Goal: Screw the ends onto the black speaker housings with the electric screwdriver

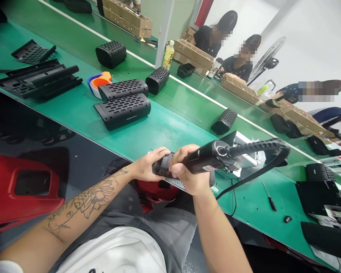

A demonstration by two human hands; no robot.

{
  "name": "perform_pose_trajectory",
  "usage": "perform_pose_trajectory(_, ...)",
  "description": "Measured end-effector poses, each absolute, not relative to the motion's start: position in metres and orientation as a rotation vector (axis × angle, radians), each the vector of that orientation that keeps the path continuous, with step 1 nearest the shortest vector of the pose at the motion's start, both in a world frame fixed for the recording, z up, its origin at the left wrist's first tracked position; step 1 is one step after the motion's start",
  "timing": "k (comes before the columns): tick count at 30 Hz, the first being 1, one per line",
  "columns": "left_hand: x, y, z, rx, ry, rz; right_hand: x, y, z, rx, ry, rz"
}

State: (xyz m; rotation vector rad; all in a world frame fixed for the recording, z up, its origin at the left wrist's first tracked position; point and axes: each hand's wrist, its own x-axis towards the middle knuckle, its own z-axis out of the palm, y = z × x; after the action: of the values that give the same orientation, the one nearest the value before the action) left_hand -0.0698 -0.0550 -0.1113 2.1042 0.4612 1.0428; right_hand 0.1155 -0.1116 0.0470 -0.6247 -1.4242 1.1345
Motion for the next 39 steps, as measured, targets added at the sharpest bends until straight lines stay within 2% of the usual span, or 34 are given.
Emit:
perform_pose_trajectory(8, -0.068, -0.053, -0.114, 2.116, 0.478, 1.056, 0.116, -0.113, 0.039, -0.645, -1.445, 1.107)
perform_pose_trajectory(12, -0.069, -0.056, -0.119, 2.197, 0.561, 1.120, 0.112, -0.124, 0.034, -0.797, -1.433, 0.973)
perform_pose_trajectory(15, -0.064, -0.088, -0.128, 2.305, 0.809, 1.278, 0.121, -0.139, 0.046, -0.829, -1.378, 0.879)
perform_pose_trajectory(19, -0.051, -0.178, -0.147, 2.386, 1.232, 1.473, 0.174, -0.154, 0.074, -0.836, -1.227, 0.668)
perform_pose_trajectory(21, -0.041, -0.220, -0.152, 2.400, 1.236, 1.393, 0.215, -0.151, 0.082, -0.967, -1.118, 0.419)
perform_pose_trajectory(23, -0.030, -0.240, -0.147, 2.481, 0.974, 1.214, 0.257, -0.138, 0.081, -1.097, -1.016, 0.174)
perform_pose_trajectory(26, -0.011, -0.219, -0.115, 2.640, 0.326, 0.962, 0.307, -0.112, 0.068, -1.197, -0.937, -0.005)
perform_pose_trajectory(28, -0.001, -0.179, -0.082, 2.740, 0.083, 0.896, 0.327, -0.096, 0.056, -1.206, -0.926, -0.001)
perform_pose_trajectory(32, 0.008, -0.090, -0.020, 2.878, 0.398, 0.420, 0.342, -0.084, 0.037, -1.200, -0.956, 0.093)
perform_pose_trajectory(35, 0.015, -0.054, 0.002, 2.862, 0.570, 0.069, 0.342, -0.089, 0.032, -1.191, -0.956, 0.135)
perform_pose_trajectory(39, 0.032, -0.049, 0.002, 2.852, 0.848, 0.053, 0.333, -0.113, 0.041, -1.141, -0.961, 0.213)
